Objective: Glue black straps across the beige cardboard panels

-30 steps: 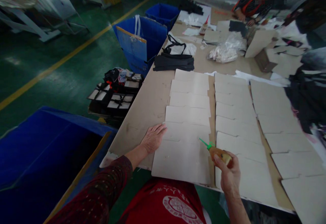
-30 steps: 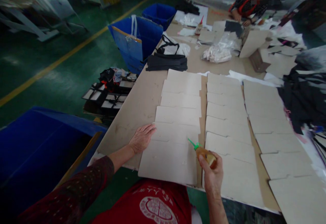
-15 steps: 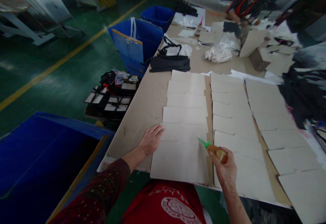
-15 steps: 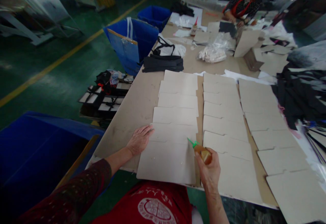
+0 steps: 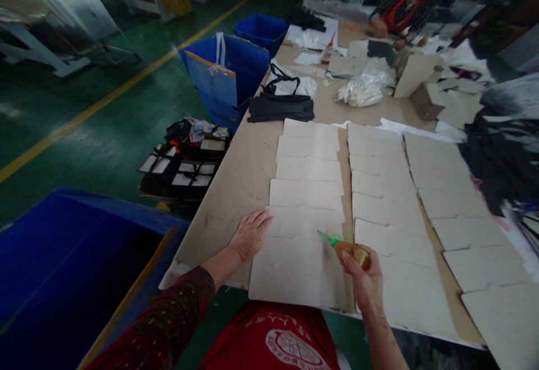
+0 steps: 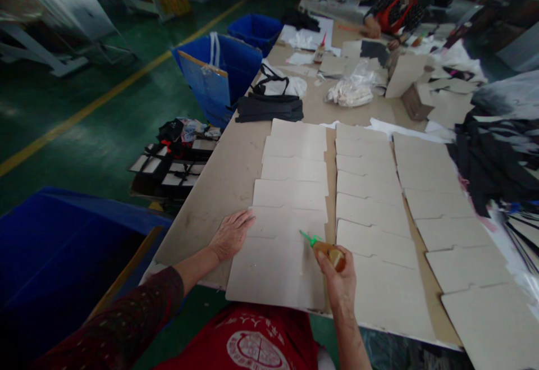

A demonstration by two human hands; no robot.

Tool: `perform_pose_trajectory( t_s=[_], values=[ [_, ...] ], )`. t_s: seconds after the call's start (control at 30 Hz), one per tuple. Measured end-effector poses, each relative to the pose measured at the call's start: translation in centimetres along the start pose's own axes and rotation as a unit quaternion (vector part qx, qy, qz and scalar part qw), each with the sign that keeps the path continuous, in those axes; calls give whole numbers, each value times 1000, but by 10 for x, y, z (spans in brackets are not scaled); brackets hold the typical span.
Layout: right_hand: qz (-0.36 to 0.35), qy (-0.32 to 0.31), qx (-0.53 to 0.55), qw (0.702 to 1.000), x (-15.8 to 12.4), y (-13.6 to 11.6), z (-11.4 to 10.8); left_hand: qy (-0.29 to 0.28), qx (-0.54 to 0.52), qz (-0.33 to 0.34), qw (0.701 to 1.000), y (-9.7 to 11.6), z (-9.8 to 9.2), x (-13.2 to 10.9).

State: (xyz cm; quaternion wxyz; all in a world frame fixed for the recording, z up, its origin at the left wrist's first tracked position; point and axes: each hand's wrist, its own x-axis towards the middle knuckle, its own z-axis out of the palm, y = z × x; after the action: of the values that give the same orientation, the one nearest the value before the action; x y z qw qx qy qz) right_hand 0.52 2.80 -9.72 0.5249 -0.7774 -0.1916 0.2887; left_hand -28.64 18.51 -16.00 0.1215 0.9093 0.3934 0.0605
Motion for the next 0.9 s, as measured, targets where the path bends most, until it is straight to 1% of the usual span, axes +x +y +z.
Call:
perform_pose_trajectory(
  t_s=[0.07, 0.1, 0.17, 0.23, 0.37, 0.53, 0.7, 0.9],
  values=[
    [43, 14, 102, 994, 4, 5, 8, 3, -1, 1, 1000, 0, 0, 0],
    [52, 24, 139, 989, 7, 5, 11, 5, -2, 0, 1000, 0, 0, 0],
    [33, 47, 173, 983, 14, 3, 15, 10, -6, -2, 1000, 1, 0, 0],
    [8, 63, 173, 983, 22, -2, 18, 14, -12, -5, 1000, 1, 0, 0],
    [-18, 72, 141, 987, 40, -11, 26, 14, -20, -8, 1000, 1, 0, 0],
    [-48, 33, 46, 997, 63, -10, 37, 4, -20, -11, 1000, 0, -2, 0],
    [-57, 19, -9, 998, 79, -8, 42, 2, -18, -17, 1000, 1, -4, 0],
    [-80, 14, -101, 992, 89, -27, 41, -5, -20, -17, 1000, 1, -5, 0]
  ],
)
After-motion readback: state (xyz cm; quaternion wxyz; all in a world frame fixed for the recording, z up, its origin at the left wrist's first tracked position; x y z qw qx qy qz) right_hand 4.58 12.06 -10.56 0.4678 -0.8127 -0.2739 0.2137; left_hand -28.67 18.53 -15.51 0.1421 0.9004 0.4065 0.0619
